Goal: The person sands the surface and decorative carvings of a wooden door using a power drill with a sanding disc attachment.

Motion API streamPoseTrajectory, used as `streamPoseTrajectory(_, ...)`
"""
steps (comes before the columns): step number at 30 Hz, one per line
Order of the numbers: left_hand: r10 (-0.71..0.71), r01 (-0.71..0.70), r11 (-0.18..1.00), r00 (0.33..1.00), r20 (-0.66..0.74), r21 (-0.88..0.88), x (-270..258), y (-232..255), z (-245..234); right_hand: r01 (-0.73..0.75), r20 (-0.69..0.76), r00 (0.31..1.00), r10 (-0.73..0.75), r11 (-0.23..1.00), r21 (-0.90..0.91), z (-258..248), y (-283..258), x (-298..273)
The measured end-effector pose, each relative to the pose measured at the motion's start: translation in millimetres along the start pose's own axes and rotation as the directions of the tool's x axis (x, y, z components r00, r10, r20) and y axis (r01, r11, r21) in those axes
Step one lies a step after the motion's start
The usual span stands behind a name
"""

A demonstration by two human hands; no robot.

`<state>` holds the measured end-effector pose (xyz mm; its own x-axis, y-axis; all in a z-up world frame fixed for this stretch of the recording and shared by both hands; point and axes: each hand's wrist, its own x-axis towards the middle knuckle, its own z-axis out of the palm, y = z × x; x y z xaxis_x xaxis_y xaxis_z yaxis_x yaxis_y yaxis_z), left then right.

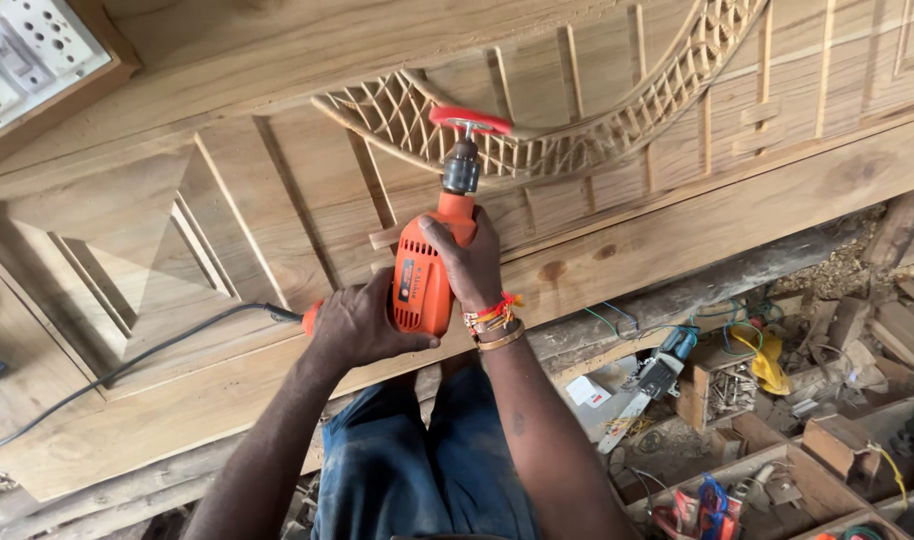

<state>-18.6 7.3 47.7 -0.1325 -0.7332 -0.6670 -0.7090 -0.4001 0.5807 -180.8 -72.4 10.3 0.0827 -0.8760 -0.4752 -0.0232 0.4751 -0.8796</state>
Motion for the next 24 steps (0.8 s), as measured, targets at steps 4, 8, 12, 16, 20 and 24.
streamPoseTrajectory(4,-0.02,0.019,1.0,0.998,0.053,0.003,5,5,1,-0.041,-0.011,0.999,0.041,0.999,0.019,-7,-5,-1)
streamPoseTrajectory(8,-0.037,0.035,0.999,0.996,0.079,0.03,5,9,3,-0.062,-0.016,0.998,0.062,0.998,0.005,-12,-2,-3)
streamPoseTrajectory(12,-0.006,0.006,1.0,0.997,0.076,0.006,6,9,3,-0.062,-0.034,0.997,0.063,0.997,0.044,-17,4,-5)
streamPoseTrajectory(16,0.048,-0.052,0.997,0.997,0.063,0.06,8,14,9,-0.072,-0.119,0.99,0.076,0.997,0.036,-30,9,-10)
streamPoseTrajectory(20,0.232,-0.233,0.972,0.97,-0.076,-0.01,13,26,21,-0.045,-0.177,0.983,0.05,0.998,0.036,-55,6,-19)
streamPoseTrajectory(24,0.168,-0.167,0.986,0.985,0.05,-0.013,22,46,35,-0.069,-0.224,0.972,0.069,0.998,0.011,-81,-1,-17)
